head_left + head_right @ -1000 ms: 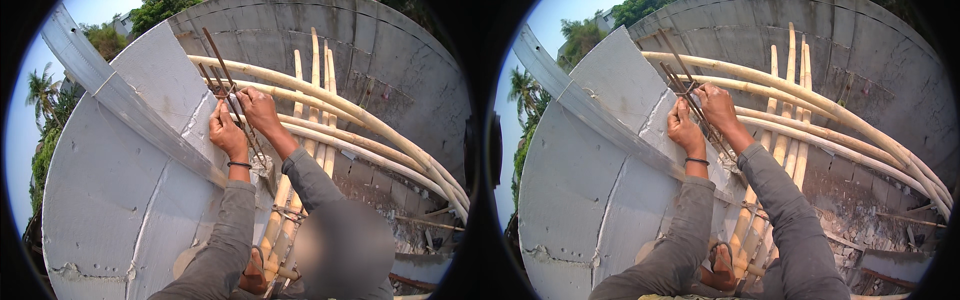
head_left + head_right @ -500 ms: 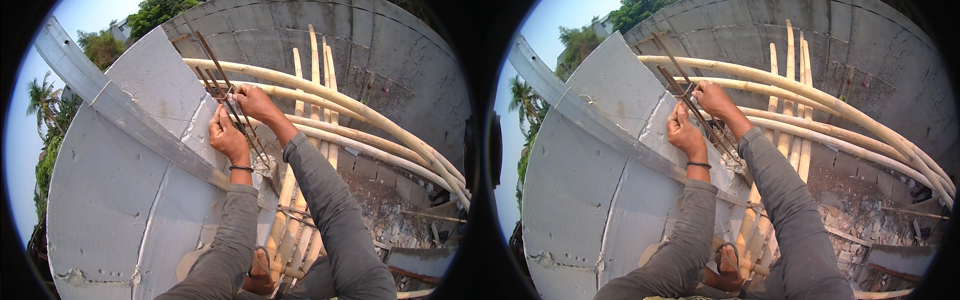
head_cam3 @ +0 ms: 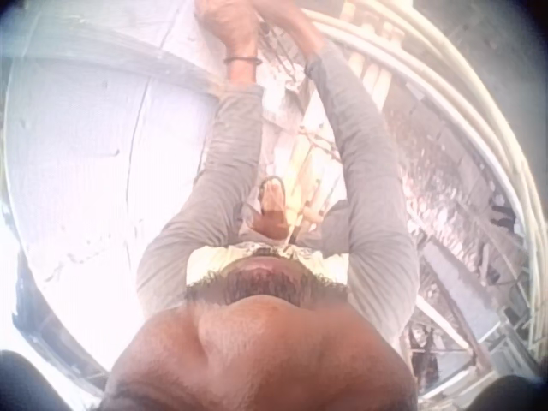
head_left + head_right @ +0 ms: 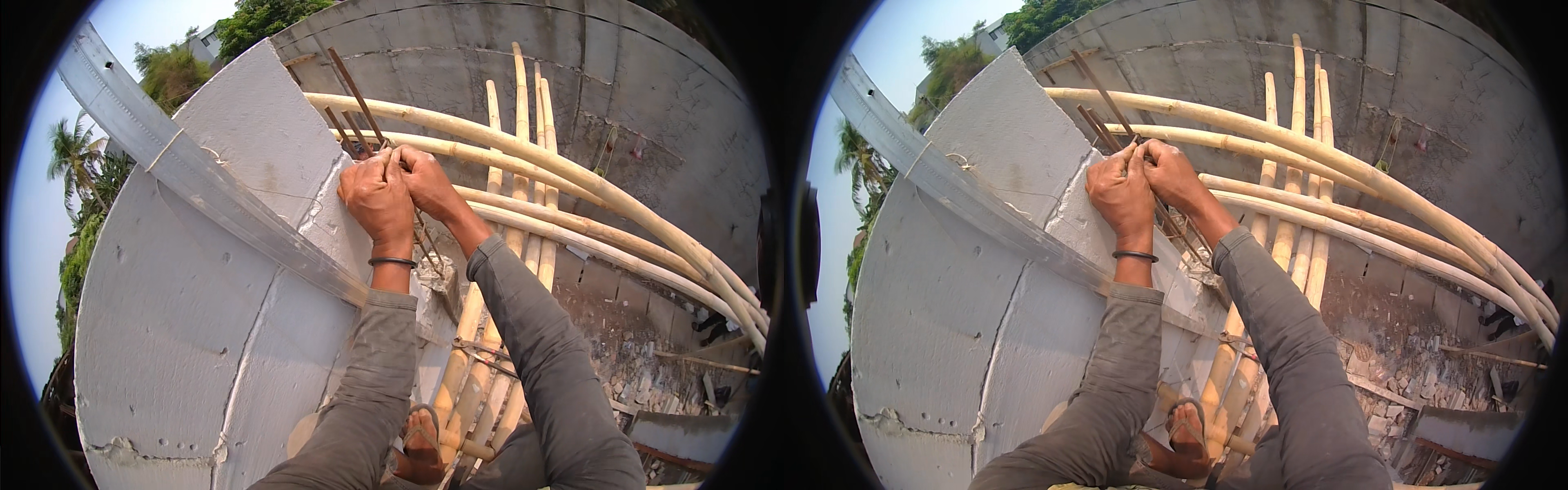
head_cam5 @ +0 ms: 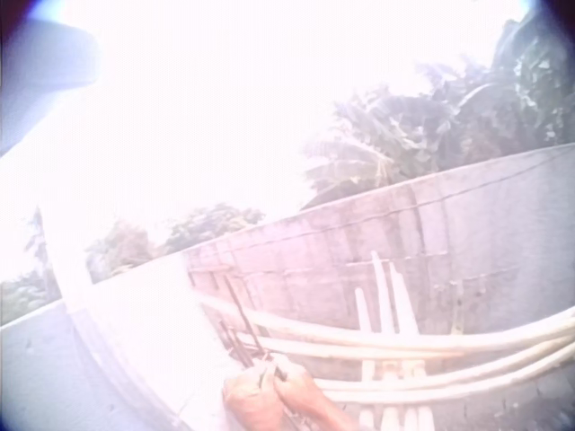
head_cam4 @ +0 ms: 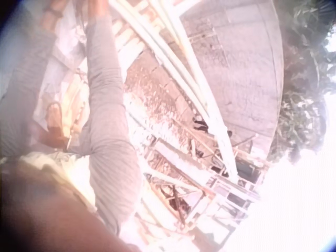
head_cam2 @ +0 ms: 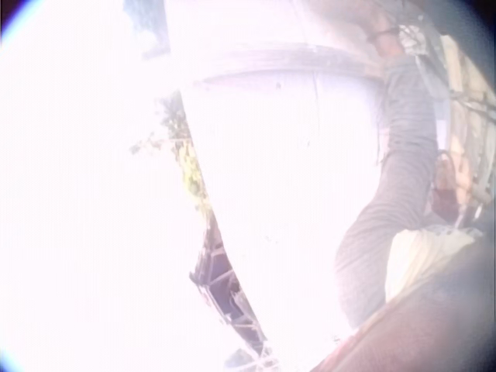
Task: The person secures bamboo poles to a rebar structure using thin metal wires, twisting the wires with a pair of pliers and tightening them by hand to create a stable scaffold.
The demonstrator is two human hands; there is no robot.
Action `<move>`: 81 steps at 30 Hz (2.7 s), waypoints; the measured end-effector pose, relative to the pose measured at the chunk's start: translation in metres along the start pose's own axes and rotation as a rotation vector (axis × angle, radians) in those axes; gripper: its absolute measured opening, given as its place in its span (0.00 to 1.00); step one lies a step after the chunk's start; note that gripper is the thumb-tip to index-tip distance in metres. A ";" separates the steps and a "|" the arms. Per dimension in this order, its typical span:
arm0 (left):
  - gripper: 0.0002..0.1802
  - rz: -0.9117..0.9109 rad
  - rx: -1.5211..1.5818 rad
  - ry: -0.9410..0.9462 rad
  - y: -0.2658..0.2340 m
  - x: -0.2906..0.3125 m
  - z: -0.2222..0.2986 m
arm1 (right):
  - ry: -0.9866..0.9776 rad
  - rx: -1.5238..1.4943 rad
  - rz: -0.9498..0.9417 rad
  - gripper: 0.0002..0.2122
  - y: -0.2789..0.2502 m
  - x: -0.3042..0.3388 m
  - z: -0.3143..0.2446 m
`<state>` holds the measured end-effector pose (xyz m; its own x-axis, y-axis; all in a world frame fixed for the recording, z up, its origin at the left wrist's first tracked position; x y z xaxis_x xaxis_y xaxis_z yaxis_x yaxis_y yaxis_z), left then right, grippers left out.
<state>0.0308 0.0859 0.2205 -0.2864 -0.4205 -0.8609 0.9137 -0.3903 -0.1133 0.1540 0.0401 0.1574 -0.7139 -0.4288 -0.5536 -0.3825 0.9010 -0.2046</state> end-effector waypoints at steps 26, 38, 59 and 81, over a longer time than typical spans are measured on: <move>0.11 0.092 0.831 -0.975 0.034 0.059 -0.110 | -0.240 0.345 -0.114 0.13 0.009 0.022 -0.002; 0.14 0.088 0.461 -0.683 0.003 0.083 -0.108 | 0.367 0.811 0.269 0.14 -0.073 0.005 0.053; 0.28 -0.269 0.279 -0.455 0.017 -0.018 -0.022 | 0.661 -0.316 0.048 0.18 -0.055 0.065 0.121; 0.38 0.056 0.563 -1.538 0.037 0.310 -0.231 | 0.886 0.027 -0.268 0.10 -0.043 0.170 0.202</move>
<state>0.0428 0.1300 -0.1649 -0.5737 -0.6804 0.4561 0.8169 -0.4344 0.3795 0.1682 -0.0582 -0.0911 -0.7953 -0.5071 0.3322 -0.5941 0.7607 -0.2614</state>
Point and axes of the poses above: each hand's wrist, its own x-axis away from the middle knuckle, its own y-axis out of the palm, z = x × y, the point moved 10 cm from there along -x, towards the middle knuckle, and after that the axes turned 13 degrees about x, right-handed, at the moved point
